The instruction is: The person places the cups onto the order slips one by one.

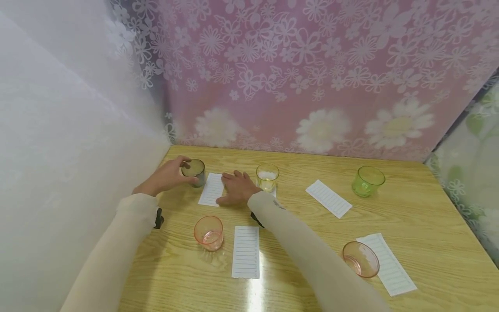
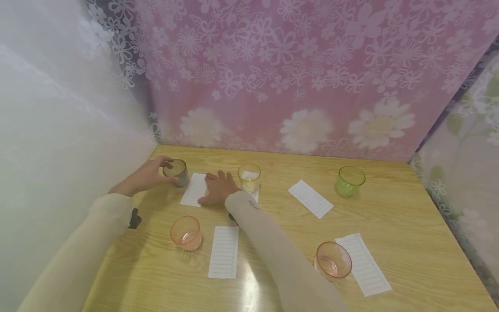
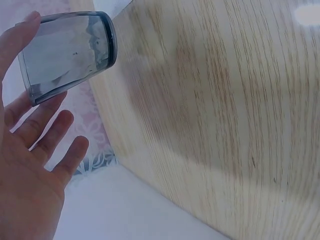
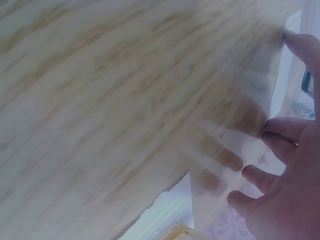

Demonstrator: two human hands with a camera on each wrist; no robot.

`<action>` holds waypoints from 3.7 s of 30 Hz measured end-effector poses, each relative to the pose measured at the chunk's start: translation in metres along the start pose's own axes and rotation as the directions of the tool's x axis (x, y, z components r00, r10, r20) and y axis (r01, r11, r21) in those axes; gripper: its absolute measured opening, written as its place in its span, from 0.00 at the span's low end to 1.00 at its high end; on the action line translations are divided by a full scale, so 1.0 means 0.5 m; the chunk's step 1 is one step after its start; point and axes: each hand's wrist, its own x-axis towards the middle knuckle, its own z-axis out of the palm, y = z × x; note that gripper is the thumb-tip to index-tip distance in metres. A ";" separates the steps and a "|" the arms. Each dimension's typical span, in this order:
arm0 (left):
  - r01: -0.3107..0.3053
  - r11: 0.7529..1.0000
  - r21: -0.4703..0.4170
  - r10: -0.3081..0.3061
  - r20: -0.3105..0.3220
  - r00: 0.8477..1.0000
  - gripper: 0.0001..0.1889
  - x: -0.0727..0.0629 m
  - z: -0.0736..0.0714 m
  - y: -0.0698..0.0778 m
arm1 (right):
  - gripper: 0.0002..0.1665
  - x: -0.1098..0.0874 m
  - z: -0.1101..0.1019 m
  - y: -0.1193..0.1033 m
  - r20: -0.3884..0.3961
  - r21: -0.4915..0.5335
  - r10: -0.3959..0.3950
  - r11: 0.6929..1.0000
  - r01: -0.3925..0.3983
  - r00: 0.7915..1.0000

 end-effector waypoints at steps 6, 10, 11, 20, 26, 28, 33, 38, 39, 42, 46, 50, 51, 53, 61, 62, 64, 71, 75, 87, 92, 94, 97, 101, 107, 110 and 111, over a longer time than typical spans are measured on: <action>-0.016 1.000 0.003 0.016 0.008 1.000 0.48 0.006 0.010 0.011 | 0.56 -0.005 0.002 0.007 0.001 0.010 -0.010 1.000 0.010 1.000; -0.041 0.999 0.003 0.041 0.024 0.999 0.48 0.011 0.016 0.024 | 0.56 -0.008 0.004 0.012 -0.003 0.025 -0.010 1.000 0.010 1.000; -0.048 0.999 0.004 0.048 0.029 0.998 0.48 0.012 0.018 0.027 | 0.56 -0.010 0.005 0.014 -0.006 0.030 -0.011 0.999 0.012 1.000; -0.077 0.997 0.000 0.077 0.060 0.995 0.46 0.020 0.041 0.049 | 0.56 -0.018 0.004 0.023 -0.018 0.047 -0.028 0.998 0.029 0.999; -0.090 0.996 0.015 0.089 0.071 0.993 0.46 0.030 0.054 0.058 | 0.56 -0.017 0.006 0.029 -0.001 0.044 -0.026 0.999 0.026 1.000; -0.095 0.995 0.019 0.093 0.078 0.993 0.46 0.032 0.058 0.063 | 0.57 -0.014 0.009 0.032 0.003 0.044 -0.024 0.999 0.024 1.000; -0.109 0.994 0.021 0.107 0.085 0.991 0.47 0.034 0.064 0.070 | 0.58 -0.010 0.012 0.037 0.017 0.054 -0.024 0.998 0.023 1.000; -0.115 0.993 0.032 0.112 0.085 0.990 0.47 0.035 0.072 0.065 | 0.58 -0.010 0.015 0.040 0.014 0.067 -0.023 0.998 0.022 1.000; -0.114 0.993 0.032 0.111 0.085 0.990 0.47 0.035 0.074 0.064 | 0.58 -0.010 0.015 0.039 0.014 0.070 -0.025 0.997 0.024 1.000; -0.104 0.994 0.028 0.101 0.089 0.991 0.47 0.034 0.076 0.061 | 0.58 -0.010 0.016 0.040 0.012 0.076 -0.026 0.997 0.025 1.000; -0.103 0.994 0.027 0.100 0.088 0.991 0.48 0.033 0.078 0.060 | 0.58 -0.011 0.017 0.040 0.007 0.074 -0.023 0.997 0.022 1.000; -0.108 0.994 0.022 0.105 0.086 0.991 0.48 0.032 0.081 0.060 | 0.58 -0.011 0.018 0.042 0.003 0.064 -0.023 0.998 0.023 1.000; -0.108 0.994 0.019 0.106 0.085 0.991 0.49 0.032 0.082 0.059 | 0.58 -0.011 0.019 0.043 0.003 0.063 -0.024 0.998 0.024 1.000; -0.104 0.995 0.010 0.102 0.084 0.991 0.49 0.032 0.084 0.058 | 0.58 -0.011 0.019 0.043 0.003 0.067 -0.026 0.997 0.026 1.000; -0.110 0.994 0.002 0.109 0.075 0.991 0.48 0.029 0.086 0.059 | 0.58 -0.011 0.020 0.042 0.005 0.049 -0.020 0.999 0.019 1.000; -0.109 0.994 0.003 0.108 0.074 0.991 0.48 0.029 0.087 0.059 | 0.58 -0.012 0.020 0.041 0.004 0.046 -0.021 0.999 0.021 1.000; -0.105 0.994 0.004 0.105 0.073 0.992 0.48 0.028 0.088 0.059 | 0.58 -0.012 0.020 0.041 0.003 0.042 -0.024 0.999 0.023 1.000; -0.120 0.993 -0.009 0.121 0.071 0.990 0.53 0.027 0.093 0.063 | 0.57 -0.017 0.017 0.043 0.006 0.048 -0.027 0.999 0.026 1.000; -0.146 0.988 -0.043 0.149 0.079 0.986 0.60 0.026 0.096 0.056 | 0.57 -0.018 0.018 0.049 0.008 0.072 -0.029 0.997 0.029 1.000; -0.144 0.988 -0.051 0.144 -0.003 0.990 0.53 -0.002 0.062 0.037 | 0.57 -0.045 0.023 0.053 -0.047 0.180 -0.042 0.982 0.050 0.998; -0.151 0.988 -0.034 0.151 -0.022 0.988 0.47 -0.017 0.051 0.039 | 0.55 -0.062 0.023 0.048 -0.067 0.228 -0.058 0.971 0.072 0.996; -0.149 0.989 -0.023 0.148 -0.040 0.988 0.46 -0.023 0.045 0.040 | 0.54 -0.066 0.023 0.047 -0.082 0.241 -0.077 0.966 0.095 0.994; -0.153 0.988 -0.021 0.151 -0.071 0.986 0.45 -0.031 0.036 0.036 | 0.52 -0.073 0.025 0.048 -0.110 0.247 -0.109 0.960 0.134 0.988; -0.172 0.985 -0.026 0.169 -0.088 0.982 0.41 -0.045 0.031 0.034 | 0.50 -0.089 0.029 0.050 -0.149 0.247 -0.129 0.955 0.163 0.980; -0.199 0.979 -0.033 0.193 -0.133 0.972 0.38 -0.071 0.042 0.035 | 0.50 -0.123 0.030 0.053 -0.191 0.301 -0.135 0.935 0.189 0.972; -0.220 0.974 -0.046 0.210 -0.167 0.963 0.37 -0.080 0.050 0.038 | 0.49 -0.137 0.034 0.057 -0.205 0.312 -0.117 0.933 0.178 0.972; -0.226 0.973 -0.051 0.214 -0.175 0.961 0.37 -0.083 0.053 0.040 | 0.50 -0.140 0.036 0.059 -0.209 0.309 -0.111 0.935 0.174 0.972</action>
